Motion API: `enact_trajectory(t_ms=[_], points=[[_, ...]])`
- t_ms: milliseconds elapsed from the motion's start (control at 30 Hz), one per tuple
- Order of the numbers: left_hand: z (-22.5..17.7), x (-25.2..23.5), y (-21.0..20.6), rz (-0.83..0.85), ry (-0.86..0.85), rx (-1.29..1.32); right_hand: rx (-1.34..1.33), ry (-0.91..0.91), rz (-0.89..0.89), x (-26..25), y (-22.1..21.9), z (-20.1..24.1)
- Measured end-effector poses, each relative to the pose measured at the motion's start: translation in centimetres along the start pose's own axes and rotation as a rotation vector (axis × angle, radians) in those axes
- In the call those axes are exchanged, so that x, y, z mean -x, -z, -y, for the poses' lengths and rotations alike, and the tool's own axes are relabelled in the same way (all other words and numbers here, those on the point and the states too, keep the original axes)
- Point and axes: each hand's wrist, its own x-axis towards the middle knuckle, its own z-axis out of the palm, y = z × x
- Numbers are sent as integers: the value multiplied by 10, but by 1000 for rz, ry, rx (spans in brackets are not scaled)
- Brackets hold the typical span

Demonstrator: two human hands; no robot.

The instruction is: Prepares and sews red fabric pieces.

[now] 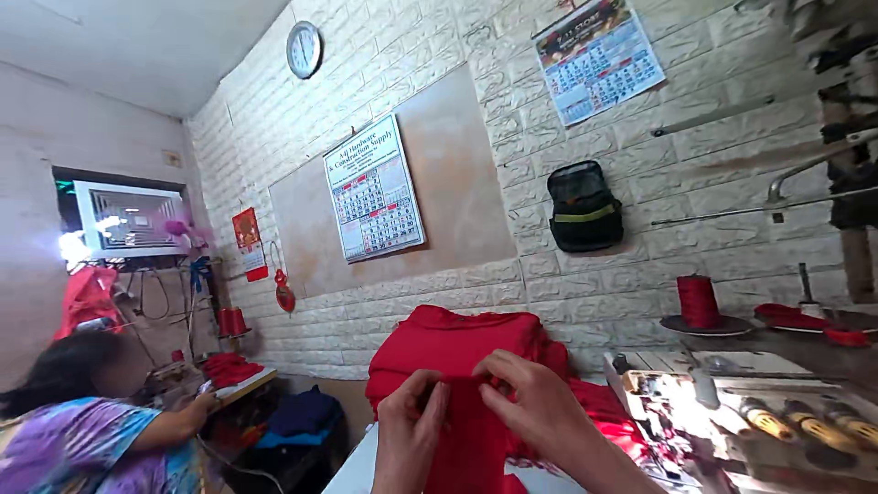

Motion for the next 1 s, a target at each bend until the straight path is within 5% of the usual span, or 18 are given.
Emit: enact_trajectory(t_ms=[133,433,567,767,1000], points=[[2,2,2,40,109,79,-153,-103,86,5,0,-6],[57,-16,-14,168,524,201,-61,-323,246,14,-29,-51],[97,-16,-26,256,456,120,-65,-464,239,12,-39,-78],[85,-4,-19,171,310,121,-68,-347,133,27,-23,-67],[50,118,-2,266,419,236,-122,-198,225,140,1,-11]])
